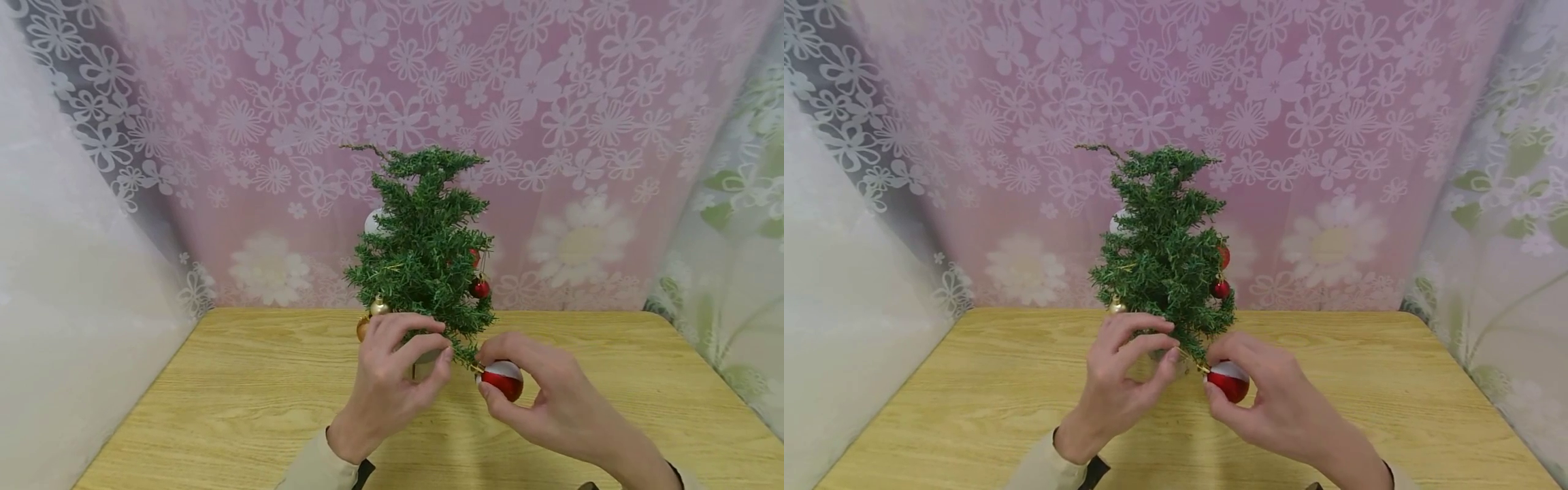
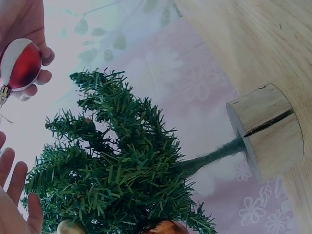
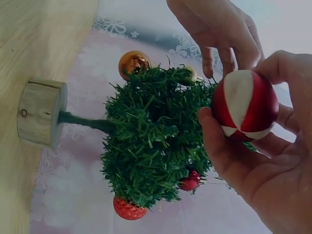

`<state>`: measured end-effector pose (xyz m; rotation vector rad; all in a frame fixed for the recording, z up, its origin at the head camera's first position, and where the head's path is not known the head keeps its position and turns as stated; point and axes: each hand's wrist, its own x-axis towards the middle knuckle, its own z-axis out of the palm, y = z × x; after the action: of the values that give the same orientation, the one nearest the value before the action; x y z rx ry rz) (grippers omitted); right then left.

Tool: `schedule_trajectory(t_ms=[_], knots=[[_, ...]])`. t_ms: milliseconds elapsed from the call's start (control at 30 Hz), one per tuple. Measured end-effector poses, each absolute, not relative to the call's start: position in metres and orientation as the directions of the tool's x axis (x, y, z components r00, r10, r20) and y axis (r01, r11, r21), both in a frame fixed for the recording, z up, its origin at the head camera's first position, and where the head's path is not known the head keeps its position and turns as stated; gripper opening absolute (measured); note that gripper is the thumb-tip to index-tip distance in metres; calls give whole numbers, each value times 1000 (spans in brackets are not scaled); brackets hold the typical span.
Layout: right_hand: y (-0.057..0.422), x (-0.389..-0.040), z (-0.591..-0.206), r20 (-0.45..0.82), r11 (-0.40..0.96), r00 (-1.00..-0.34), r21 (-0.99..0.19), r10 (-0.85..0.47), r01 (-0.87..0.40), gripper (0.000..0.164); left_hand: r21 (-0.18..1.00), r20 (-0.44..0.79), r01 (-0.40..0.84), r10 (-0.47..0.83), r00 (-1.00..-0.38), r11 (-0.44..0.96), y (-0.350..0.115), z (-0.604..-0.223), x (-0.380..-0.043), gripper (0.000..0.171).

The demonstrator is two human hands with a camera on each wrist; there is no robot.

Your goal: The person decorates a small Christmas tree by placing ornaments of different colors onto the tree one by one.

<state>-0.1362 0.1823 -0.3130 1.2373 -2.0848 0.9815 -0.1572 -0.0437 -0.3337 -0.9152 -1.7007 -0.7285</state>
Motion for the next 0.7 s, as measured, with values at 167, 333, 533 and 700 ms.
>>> schedule_trajectory(t_ms=[167,333,533,700], knots=[[178,-139,-316,752,347,-463,-325,-469,-880,15,-4,962,842,231,-143,540,-42,-335,-159,16],[175,-139,-315,757,351,-473,-337,-451,-874,10,-33,968,844,229,-107,535,-42,-334,-159,16],[173,-137,-312,725,356,-509,-374,-464,-857,30,-34,968,850,230,-104,525,-41,-334,-157,16],[171,-138,-314,715,375,-497,-342,-491,-862,43,-36,967,851,234,-102,523,-40,-334,-158,15]])
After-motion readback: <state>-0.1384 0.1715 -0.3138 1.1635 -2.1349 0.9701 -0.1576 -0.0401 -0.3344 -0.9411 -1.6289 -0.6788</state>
